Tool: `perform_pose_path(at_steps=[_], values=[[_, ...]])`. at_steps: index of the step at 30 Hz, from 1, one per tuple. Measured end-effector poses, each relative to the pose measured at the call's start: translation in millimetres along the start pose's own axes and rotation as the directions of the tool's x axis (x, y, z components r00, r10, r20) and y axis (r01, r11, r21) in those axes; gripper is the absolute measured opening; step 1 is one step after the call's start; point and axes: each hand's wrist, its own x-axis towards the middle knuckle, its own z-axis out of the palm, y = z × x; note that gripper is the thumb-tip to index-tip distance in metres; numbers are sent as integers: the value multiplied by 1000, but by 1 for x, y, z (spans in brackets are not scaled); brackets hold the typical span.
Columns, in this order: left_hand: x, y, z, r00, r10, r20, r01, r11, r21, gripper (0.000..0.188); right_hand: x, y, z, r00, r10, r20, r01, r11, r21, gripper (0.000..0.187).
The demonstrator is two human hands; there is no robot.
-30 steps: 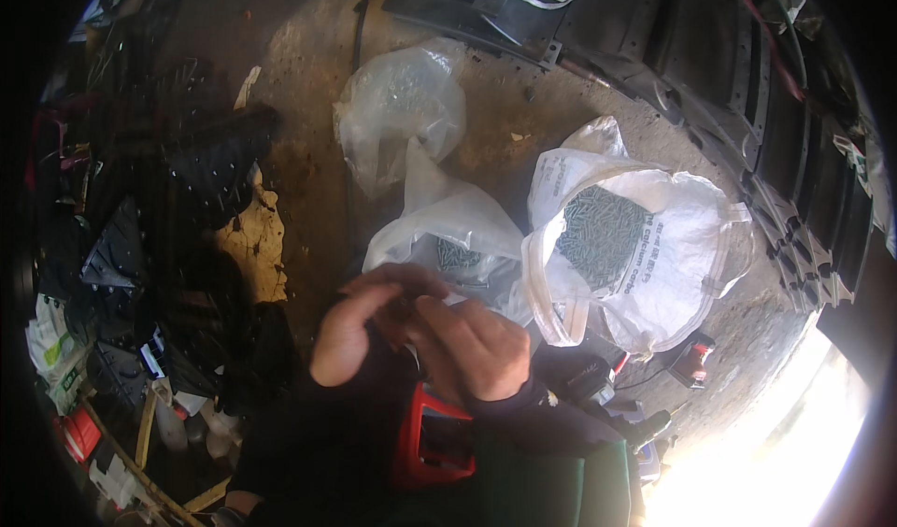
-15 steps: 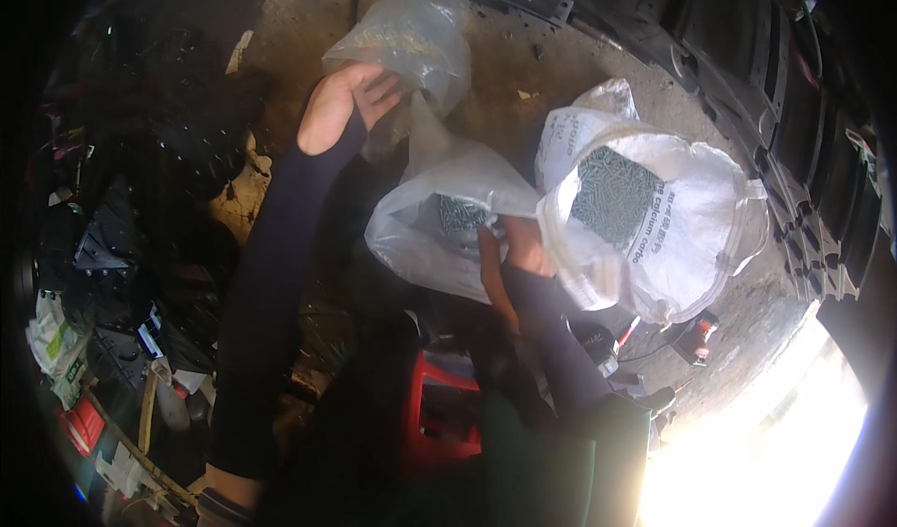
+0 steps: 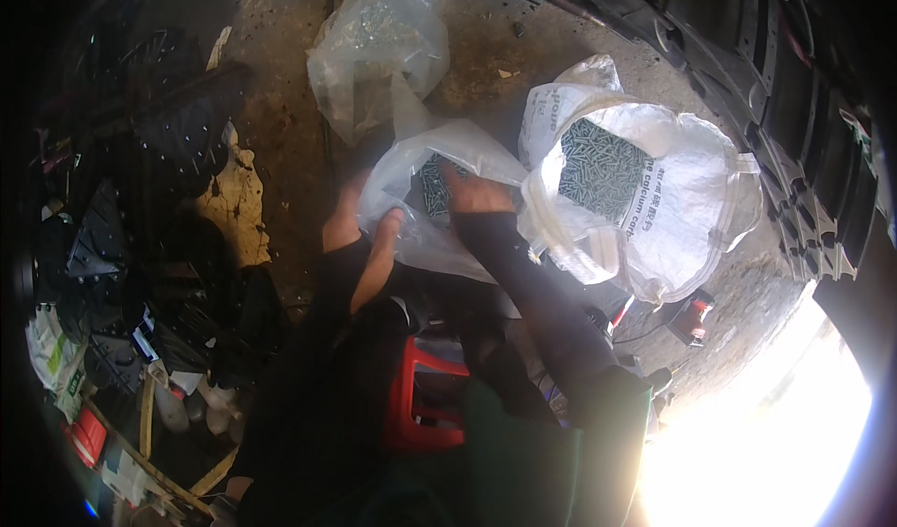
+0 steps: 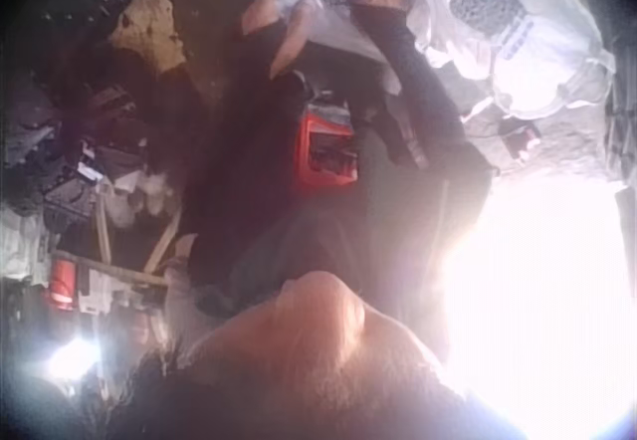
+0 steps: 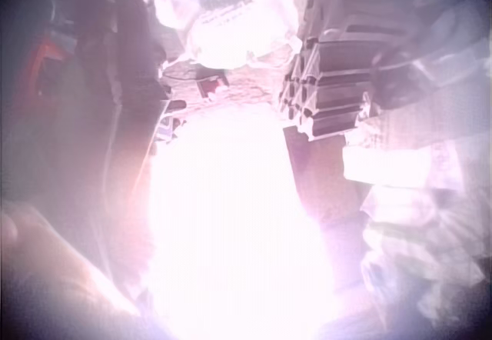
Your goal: The person sits on a red stool and repeatedly scoops small metal screws from a white sack into their hands, inspects them, and returns them to the sack. The process is repeated multiple times with no visible final assembly or placement.
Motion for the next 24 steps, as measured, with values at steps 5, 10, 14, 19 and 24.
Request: perform_pose_path(at_steps=[5,10,14,19,24], values=[[-4,-1,2,1000,15,-21,-15,1000,9,43,8,14,40,980,-188,-71,166,957,-238,37],[-6,-5,0,999,-16,-51,15,1000,-18,43,1,28,58,918,-319,-235,245,923,-297,25],[0,1,-9,995,-18,-96,23,998,55,41,3,54,36,994,-34,-104,81,867,491,17],[3,27,-23,961,228,-156,-171,934,313,39,4,52,-8,941,-66,331,-335,-61,940,30],[-9,53,-22,903,429,4,-427,898,101,37,-15,6,-39,913,-14,407,-372,-440,818,40]])
